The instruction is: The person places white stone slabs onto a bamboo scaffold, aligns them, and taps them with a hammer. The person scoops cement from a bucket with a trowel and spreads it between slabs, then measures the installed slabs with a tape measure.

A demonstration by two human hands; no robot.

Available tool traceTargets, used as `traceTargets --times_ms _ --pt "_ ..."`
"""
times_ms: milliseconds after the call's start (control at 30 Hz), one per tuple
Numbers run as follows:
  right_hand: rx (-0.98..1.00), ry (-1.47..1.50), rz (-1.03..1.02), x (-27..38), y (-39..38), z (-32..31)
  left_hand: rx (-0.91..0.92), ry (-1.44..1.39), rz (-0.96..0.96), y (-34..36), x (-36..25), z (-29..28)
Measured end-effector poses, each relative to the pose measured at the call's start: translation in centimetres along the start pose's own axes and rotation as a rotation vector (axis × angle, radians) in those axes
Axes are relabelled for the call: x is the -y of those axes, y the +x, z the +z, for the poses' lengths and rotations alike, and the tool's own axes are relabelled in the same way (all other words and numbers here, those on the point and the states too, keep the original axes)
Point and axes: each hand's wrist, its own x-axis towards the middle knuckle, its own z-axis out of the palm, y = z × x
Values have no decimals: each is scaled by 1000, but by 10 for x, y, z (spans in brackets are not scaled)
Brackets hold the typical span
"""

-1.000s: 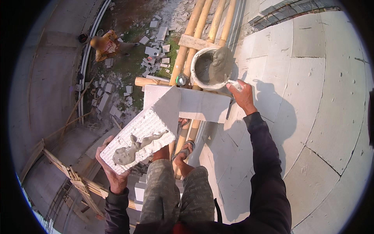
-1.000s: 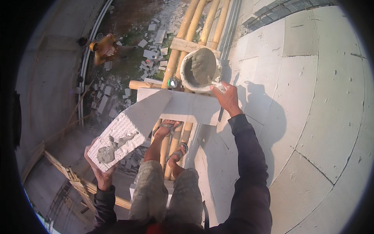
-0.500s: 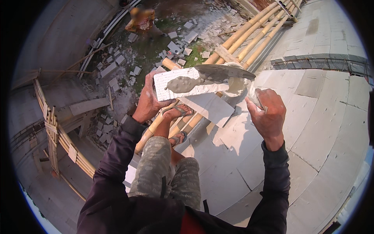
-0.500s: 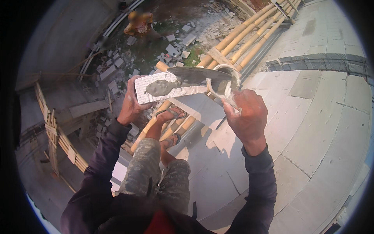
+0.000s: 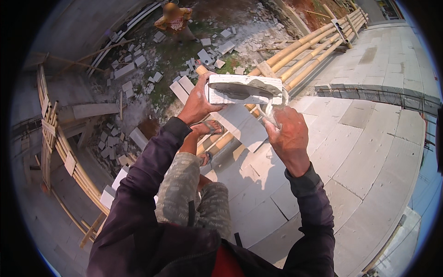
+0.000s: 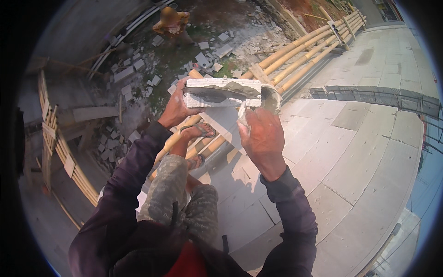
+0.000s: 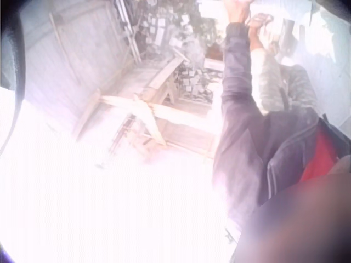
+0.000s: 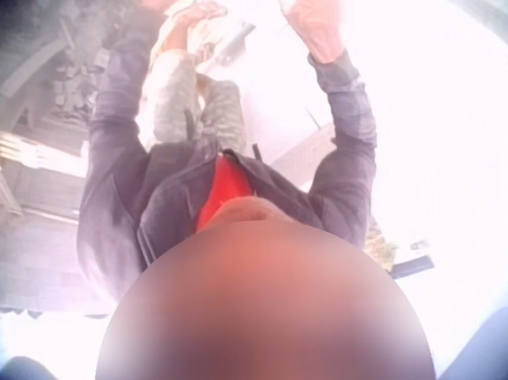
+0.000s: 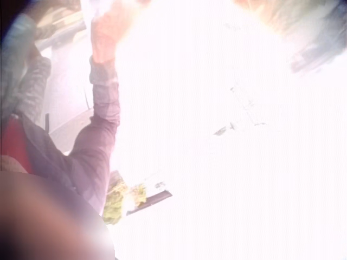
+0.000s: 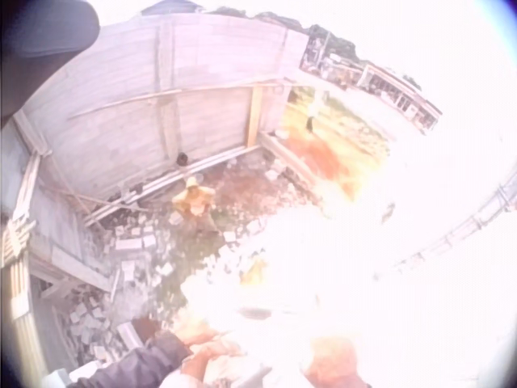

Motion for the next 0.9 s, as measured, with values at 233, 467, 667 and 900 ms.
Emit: traceTargets --times_ms 233,467,667,900 --pt "141 170 439 13 2 -33 1 13 -18 -2 3 0" --pt "439 350 981 16 -20 -62 4 -89 -48 -1 8 4" --pt "564 478 986 42 -6 -35 -5 -115 -5 1 17 8" --pt "462 3 392 73 -17 -3 -13 -110 -25 1 18 7"
